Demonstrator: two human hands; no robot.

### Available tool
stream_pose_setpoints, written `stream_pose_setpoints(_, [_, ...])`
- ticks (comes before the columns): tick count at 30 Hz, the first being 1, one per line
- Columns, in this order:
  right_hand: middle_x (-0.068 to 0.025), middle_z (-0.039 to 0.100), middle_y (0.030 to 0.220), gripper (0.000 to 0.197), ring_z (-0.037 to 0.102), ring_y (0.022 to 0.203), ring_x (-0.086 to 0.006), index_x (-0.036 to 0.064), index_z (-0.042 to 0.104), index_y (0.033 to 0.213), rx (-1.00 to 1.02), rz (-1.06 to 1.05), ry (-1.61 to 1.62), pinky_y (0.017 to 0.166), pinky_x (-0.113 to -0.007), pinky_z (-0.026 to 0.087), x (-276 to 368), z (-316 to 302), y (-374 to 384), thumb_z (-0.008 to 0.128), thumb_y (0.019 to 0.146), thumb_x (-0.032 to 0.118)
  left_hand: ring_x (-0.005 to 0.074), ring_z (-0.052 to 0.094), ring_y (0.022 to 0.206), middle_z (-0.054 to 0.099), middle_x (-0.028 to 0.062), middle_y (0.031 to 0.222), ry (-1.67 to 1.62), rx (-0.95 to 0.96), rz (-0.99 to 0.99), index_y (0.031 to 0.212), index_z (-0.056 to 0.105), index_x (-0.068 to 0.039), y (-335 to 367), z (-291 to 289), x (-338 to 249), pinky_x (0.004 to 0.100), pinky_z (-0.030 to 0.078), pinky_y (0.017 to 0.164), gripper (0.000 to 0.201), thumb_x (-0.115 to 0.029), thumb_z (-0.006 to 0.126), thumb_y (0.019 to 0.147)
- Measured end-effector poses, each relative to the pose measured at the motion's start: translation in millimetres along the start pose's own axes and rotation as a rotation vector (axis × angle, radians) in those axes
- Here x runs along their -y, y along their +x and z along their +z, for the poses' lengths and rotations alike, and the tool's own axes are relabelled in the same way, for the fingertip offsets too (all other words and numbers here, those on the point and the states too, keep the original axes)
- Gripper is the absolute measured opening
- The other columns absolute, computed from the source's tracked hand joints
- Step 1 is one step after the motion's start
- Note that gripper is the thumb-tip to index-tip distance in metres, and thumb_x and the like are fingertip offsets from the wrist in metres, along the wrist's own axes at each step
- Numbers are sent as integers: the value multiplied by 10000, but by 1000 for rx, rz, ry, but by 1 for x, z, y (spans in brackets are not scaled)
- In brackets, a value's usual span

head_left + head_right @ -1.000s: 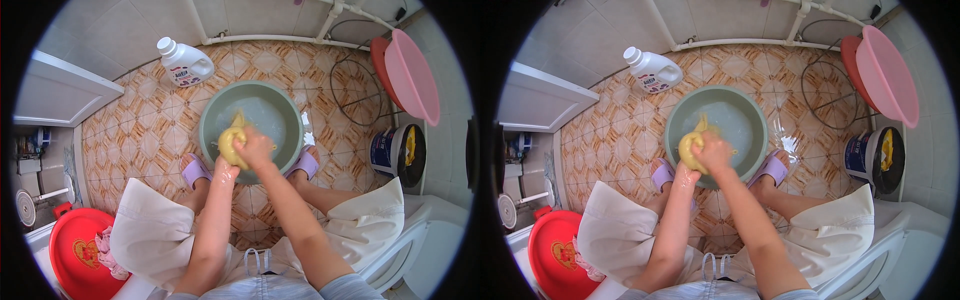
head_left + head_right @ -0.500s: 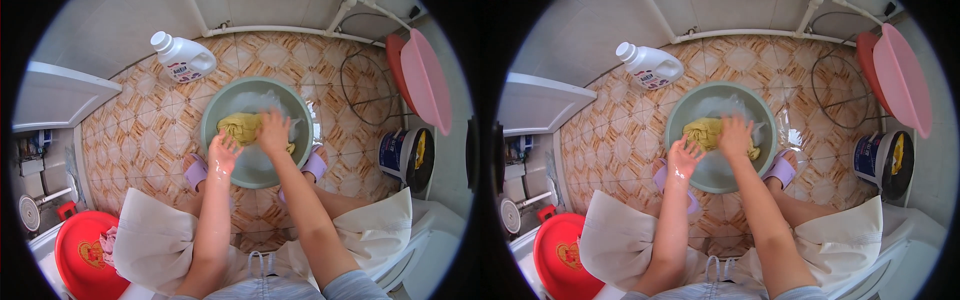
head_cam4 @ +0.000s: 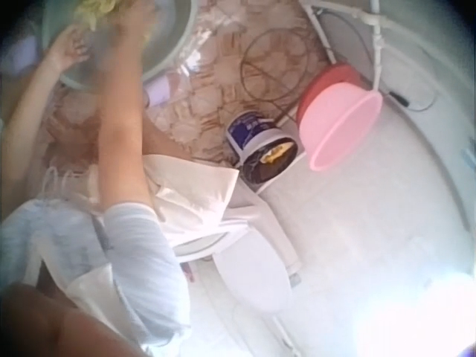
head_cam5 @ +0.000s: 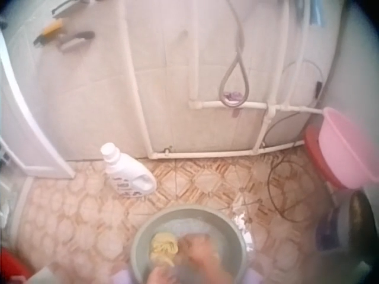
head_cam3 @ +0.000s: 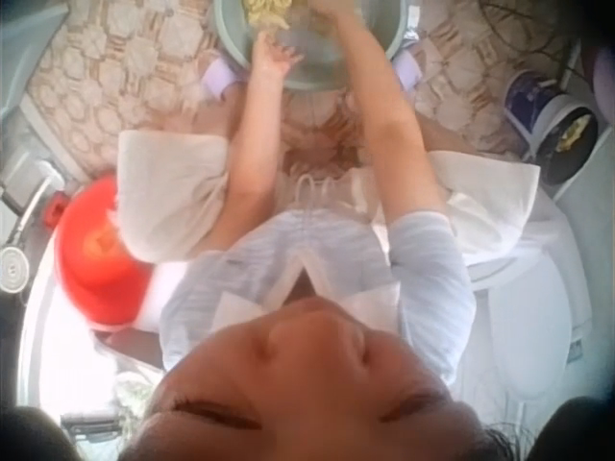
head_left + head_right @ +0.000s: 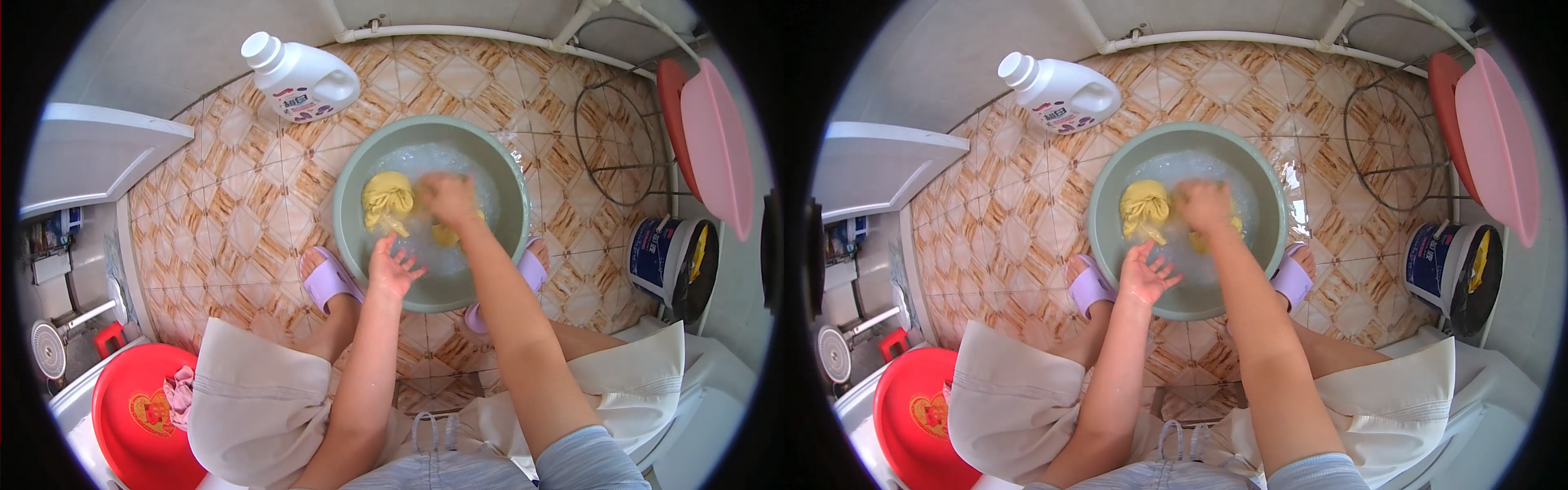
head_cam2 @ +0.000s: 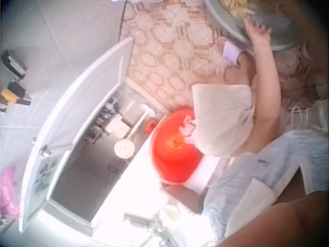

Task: The person hand-washes and wrings out a cloth in a washbasin, dumps out the water, turns on the water tap to refill the basin, and then rinses and wrings the cloth again.

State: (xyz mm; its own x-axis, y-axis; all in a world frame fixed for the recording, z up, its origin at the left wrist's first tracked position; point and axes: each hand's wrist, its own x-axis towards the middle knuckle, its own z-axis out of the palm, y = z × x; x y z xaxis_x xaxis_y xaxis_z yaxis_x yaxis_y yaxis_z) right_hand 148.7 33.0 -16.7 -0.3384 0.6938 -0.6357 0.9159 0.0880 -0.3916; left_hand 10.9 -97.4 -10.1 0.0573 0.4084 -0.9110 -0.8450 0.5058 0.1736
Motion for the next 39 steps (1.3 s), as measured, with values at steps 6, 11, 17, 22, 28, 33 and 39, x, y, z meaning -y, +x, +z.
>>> stream_pose_setpoints(6, [-178,593,1109,616,546,1071,-296,69,493,1206,-711,196,26,933,-466,385,-22,64,-20,711,655,237,380,-20,1362,-39,153,1486,-103,23,-211,1425,138,-222,-11,12,18,689,138,975,793,-518,507,789])
stream_pose_setpoints(11, [-218,635,857,378,613,823,-383,42,584,972,-354,22,433,740,-422,488,47,42,-87,655,630,187,398,253,1297,250,161,1433,-173,267,-271,1386,288,-159,-16,-3,6,680,200,967,739,-578,464,802])
stream_pose_setpoints(17, [-177,592,694,334,597,703,-361,42,575,877,-730,-336,621,673,-440,460,118,30,-184,665,572,144,213,562,980,565,86,1130,-5,613,196,1197,498,-51,-39,10,-11,357,477,848,406,-343,448,918])
stream_pose_setpoints(22, [-163,596,646,328,583,616,-338,45,568,872,-864,-292,514,624,-431,451,122,44,-162,658,648,267,216,576,953,563,96,1127,6,702,228,1211,485,-41,-12,-7,-8,344,497,820,371,-252,493,907])
stream_pose_setpoints(28, [-231,597,702,363,583,636,-427,64,505,924,-801,196,438,559,-522,441,31,26,-97,541,842,416,223,552,1043,565,124,1133,235,241,231,1183,502,6,-40,32,13,350,478,859,342,-166,503,888])
stream_pose_setpoints(33, [-260,594,746,321,599,715,-382,42,457,954,-1158,187,688,610,-443,456,-13,17,-97,561,842,323,222,542,1073,540,116,1184,96,121,193,1245,456,-34,-61,57,2,331,450,898,404,-137,553,866])
stream_pose_setpoints(39, [-124,499,939,356,528,872,-287,35,426,1047,-1070,-63,1270,799,-341,414,-39,31,-88,551,717,-10,217,555,1006,518,154,1180,366,-53,717,1268,425,-22,-57,43,-18,298,443,859,594,100,610,717])
